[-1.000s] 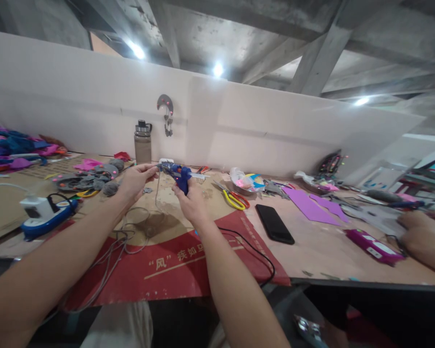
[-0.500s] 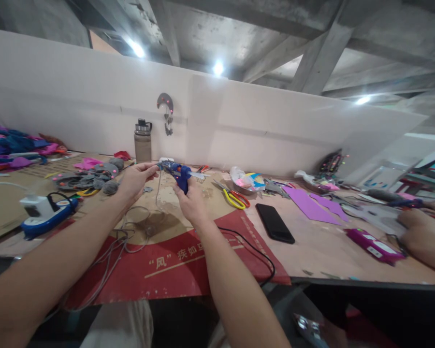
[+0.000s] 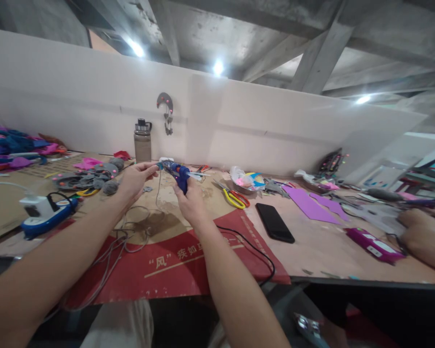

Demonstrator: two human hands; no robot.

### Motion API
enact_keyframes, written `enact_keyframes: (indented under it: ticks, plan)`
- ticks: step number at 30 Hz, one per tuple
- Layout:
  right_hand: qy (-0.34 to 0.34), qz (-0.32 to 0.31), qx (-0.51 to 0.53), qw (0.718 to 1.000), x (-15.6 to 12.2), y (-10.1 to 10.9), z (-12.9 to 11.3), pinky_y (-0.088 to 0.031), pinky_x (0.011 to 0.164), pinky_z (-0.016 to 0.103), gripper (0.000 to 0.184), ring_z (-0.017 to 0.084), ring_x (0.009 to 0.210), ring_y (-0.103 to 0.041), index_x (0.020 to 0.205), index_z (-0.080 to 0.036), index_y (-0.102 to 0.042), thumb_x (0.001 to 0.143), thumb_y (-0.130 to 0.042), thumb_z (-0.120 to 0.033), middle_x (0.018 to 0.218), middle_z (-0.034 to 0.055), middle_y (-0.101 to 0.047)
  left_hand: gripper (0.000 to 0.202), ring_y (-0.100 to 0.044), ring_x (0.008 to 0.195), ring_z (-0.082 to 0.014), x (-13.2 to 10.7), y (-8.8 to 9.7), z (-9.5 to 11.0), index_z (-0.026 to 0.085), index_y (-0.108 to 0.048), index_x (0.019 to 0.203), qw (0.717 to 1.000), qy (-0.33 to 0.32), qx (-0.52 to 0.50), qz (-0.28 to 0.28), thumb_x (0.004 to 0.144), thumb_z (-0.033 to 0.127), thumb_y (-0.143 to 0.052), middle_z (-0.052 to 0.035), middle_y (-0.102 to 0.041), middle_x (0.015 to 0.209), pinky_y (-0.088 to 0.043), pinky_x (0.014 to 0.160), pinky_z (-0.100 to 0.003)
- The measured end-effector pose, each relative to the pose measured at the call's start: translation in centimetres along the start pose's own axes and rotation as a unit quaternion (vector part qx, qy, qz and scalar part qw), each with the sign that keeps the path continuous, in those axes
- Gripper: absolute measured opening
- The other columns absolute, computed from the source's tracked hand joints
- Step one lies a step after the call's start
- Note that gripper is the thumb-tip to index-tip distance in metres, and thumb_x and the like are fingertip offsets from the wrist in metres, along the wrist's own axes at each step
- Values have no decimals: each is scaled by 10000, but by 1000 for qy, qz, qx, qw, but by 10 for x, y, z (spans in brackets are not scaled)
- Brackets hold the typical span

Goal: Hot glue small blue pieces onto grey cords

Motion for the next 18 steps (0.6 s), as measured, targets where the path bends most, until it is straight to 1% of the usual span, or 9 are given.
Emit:
enact_keyframes:
  ticks: [4,8,12,15,18]
  plan:
    - [1,-1,10,1000,0,1,-1,-421,796,352,266,202,837,-539,1043,-192,-540,812,-502,-320,952,78,-607,228,-508,563,-106,-1,0,1,166,-701,704,1000,1,-1,4,592,361,-738,-22,-621,613,-353,575,-242]
    - [-6,0,5,1000,0,1,-1,-426,766,346,249,200,802,-537,1015,-190,-545,814,-490,-327,912,71,-603,205,-507,568,-104,-2,-1,3,170,-693,684,1000,0,-4,-1,603,354,-736,-20,-616,611,-353,583,-241]
    - [5,-1,-8,1000,-1,0,-2,-425,754,342,255,200,788,-533,1014,-188,-556,813,-494,-334,902,71,-612,218,-511,573,-104,-2,-2,3,167,-698,693,1000,8,-6,4,588,353,-742,-23,-624,639,-344,581,-243]
    - [4,0,-12,1000,-1,-1,-2,-427,729,332,261,196,759,-533,1008,-182,-568,814,-497,-341,874,68,-617,229,-508,569,-103,-3,-2,4,162,-704,712,1000,7,-5,5,597,358,-736,-25,-622,628,-336,578,-245]
    - [5,0,-8,1000,-1,-1,-3,-425,737,326,268,192,766,-533,1027,-175,-565,815,-497,-324,888,69,-618,224,-508,566,-100,-3,-2,3,162,-708,729,1000,5,-7,-1,610,351,-728,-21,-617,617,-339,581,-244]
Point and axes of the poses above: each hand's wrist, its own x-axis towards the middle knuckle, its own y-axis out of the back of the hand, z = x × y, the point moved 2 cm from there along x, towards the middle knuckle
